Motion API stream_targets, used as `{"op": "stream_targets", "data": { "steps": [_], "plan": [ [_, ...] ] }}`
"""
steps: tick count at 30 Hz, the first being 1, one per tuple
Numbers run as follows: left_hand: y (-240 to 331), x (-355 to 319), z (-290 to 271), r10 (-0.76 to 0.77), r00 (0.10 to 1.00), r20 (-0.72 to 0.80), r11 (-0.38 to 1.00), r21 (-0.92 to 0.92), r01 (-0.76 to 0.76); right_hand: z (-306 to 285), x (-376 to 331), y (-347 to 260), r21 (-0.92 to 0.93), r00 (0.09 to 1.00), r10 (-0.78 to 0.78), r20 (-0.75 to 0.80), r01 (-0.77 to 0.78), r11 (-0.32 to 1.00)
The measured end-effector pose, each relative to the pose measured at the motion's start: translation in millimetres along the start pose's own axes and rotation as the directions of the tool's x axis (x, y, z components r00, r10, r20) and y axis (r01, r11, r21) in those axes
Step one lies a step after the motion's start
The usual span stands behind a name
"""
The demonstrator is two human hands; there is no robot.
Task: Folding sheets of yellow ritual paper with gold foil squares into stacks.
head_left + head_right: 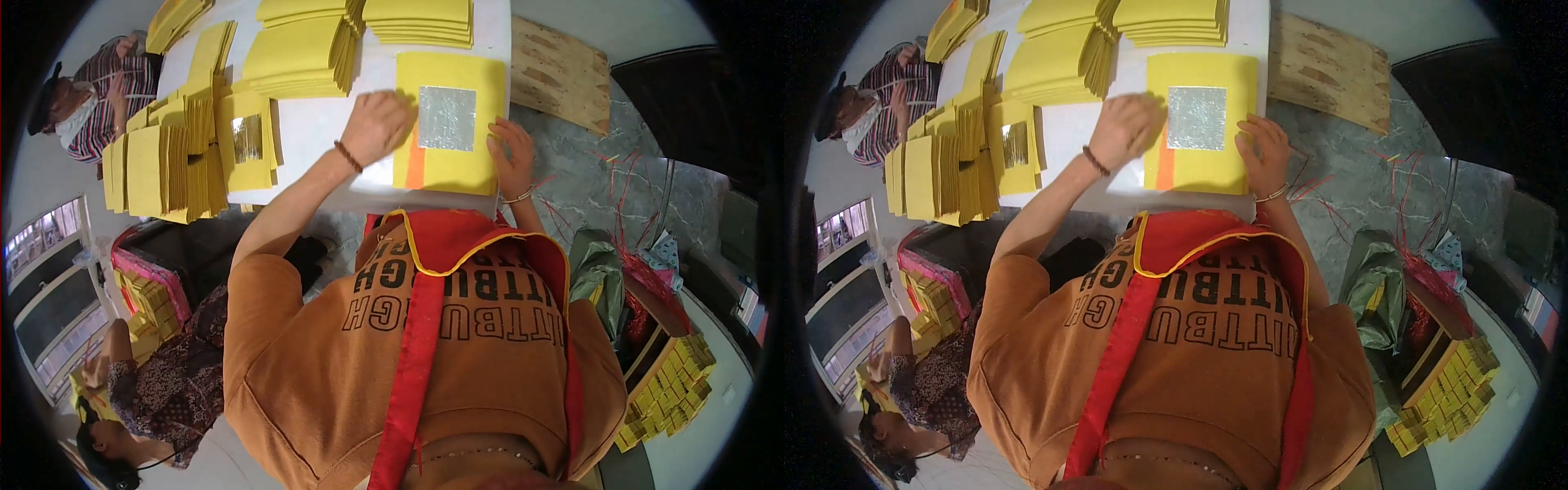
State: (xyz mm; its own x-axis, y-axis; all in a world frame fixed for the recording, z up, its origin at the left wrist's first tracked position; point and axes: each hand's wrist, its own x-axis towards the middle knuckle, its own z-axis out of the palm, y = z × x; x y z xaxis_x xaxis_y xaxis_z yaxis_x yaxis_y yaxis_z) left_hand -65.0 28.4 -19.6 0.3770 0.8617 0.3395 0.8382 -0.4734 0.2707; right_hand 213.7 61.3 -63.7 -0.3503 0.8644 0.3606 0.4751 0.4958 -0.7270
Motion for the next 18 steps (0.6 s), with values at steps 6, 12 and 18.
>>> {"op": "stream_targets", "data": {
  "steps": [6,12,18],
  "plan": [
    [56.1,-50.6,-12.3,0.027,0.968,0.250,0.999,-0.050,-0.015,6.3,-9.7,-7.1,-0.059,0.997,0.073,0.007,-0.073,0.996],
    [62.3,-43.2,21.4,-0.589,0.750,0.301,0.227,-0.829,0.511,21.9,-11.4,-9.8,0.733,0.913,0.395,0.097,-0.334,0.592],
    [68.9,-21.7,46.6,-0.639,0.742,0.204,0.338,-0.792,0.509,27.4,-13.1,3.0,0.755,0.942,0.314,0.121,-0.292,0.587]
  ]
}}
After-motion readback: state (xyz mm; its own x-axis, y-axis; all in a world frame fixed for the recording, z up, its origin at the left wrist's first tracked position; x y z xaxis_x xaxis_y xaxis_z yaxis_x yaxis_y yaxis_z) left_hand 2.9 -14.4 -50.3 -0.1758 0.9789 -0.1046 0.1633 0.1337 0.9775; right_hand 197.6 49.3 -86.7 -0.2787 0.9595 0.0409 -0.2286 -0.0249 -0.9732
